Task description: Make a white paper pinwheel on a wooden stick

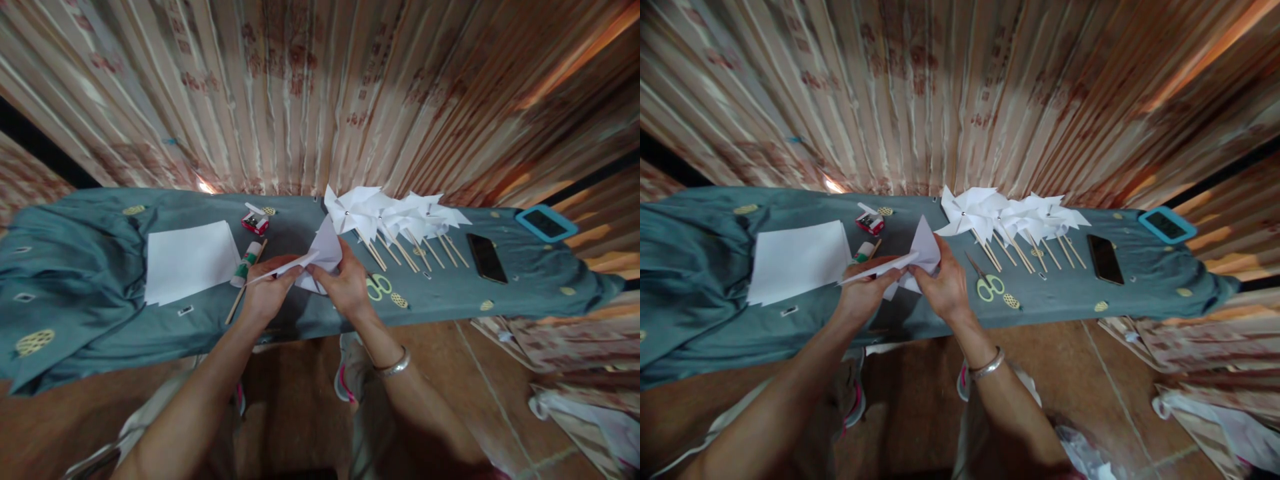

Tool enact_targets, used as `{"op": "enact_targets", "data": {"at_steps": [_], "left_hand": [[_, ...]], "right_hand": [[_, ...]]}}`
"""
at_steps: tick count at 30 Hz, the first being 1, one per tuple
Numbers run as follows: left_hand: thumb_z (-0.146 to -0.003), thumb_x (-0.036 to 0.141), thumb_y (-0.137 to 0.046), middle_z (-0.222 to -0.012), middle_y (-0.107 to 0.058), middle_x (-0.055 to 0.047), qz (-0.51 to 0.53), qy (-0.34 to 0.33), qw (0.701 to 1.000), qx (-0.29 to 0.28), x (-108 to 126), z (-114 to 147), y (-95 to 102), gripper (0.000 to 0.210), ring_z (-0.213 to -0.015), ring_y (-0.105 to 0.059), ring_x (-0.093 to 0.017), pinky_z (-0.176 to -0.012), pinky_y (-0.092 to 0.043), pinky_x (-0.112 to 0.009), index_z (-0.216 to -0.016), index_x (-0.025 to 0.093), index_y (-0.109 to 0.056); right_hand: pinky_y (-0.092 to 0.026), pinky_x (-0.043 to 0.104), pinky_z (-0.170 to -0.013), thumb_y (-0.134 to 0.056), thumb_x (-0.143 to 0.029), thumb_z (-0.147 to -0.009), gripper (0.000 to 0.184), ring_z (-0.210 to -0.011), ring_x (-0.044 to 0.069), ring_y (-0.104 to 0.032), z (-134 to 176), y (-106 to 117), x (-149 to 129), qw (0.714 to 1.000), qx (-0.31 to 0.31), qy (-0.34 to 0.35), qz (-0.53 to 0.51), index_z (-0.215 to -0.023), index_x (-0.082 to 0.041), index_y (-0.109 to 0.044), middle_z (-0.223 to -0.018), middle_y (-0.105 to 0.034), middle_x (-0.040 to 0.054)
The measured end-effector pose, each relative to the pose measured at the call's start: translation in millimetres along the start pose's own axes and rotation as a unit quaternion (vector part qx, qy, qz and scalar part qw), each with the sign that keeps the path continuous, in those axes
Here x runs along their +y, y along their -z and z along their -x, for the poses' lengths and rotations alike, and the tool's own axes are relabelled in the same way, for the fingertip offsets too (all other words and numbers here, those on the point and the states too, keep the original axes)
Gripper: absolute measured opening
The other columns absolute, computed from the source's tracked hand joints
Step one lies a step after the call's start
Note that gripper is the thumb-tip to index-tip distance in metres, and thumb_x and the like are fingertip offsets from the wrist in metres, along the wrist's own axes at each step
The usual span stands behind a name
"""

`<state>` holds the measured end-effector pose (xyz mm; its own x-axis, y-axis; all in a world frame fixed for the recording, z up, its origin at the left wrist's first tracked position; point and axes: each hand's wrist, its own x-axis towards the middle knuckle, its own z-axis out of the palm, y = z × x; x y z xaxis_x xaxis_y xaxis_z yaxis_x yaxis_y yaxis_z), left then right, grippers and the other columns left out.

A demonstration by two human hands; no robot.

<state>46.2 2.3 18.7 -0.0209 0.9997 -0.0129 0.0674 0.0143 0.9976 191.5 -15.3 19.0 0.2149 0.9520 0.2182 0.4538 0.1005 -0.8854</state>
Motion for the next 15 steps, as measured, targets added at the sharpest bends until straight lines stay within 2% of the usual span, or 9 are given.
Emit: {"op": "enact_targets", "data": {"at_steps": [6, 15], "left_hand": [[-0.060, 0.027, -0.071, -0.082, -0.076, -0.005, -0.002, -0.027, 1.000, 0.002, -0.1, -1.5, 1.3, 0.016, -0.078, -0.067, -0.021, -0.069, -0.051, -0.028, -0.073, 0.019, -0.076], [-0.061, 0.029, -0.076, -0.084, -0.077, -0.007, 0.037, -0.009, 0.999, -0.018, -2.9, -1.3, 1.7, 0.023, -0.079, -0.068, -0.023, -0.074, -0.053, -0.032, -0.080, 0.016, -0.077]], "right_hand": [[-0.055, 0.039, -0.080, -0.072, -0.036, -0.071, 0.061, -0.088, 0.025, -0.070, -0.2, -0.5, 1.6, 1.000, -0.001, 0.000, -0.007, -0.126, -0.020, -0.054, -0.099, -0.074, 0.0053], [-0.055, 0.038, -0.083, -0.073, -0.032, -0.071, 0.060, -0.091, 0.025, -0.069, -1.2, -1.3, 5.7, 0.999, -0.021, 0.003, -0.044, -0.126, -0.019, -0.054, -0.105, -0.072, 0.0068]]}}
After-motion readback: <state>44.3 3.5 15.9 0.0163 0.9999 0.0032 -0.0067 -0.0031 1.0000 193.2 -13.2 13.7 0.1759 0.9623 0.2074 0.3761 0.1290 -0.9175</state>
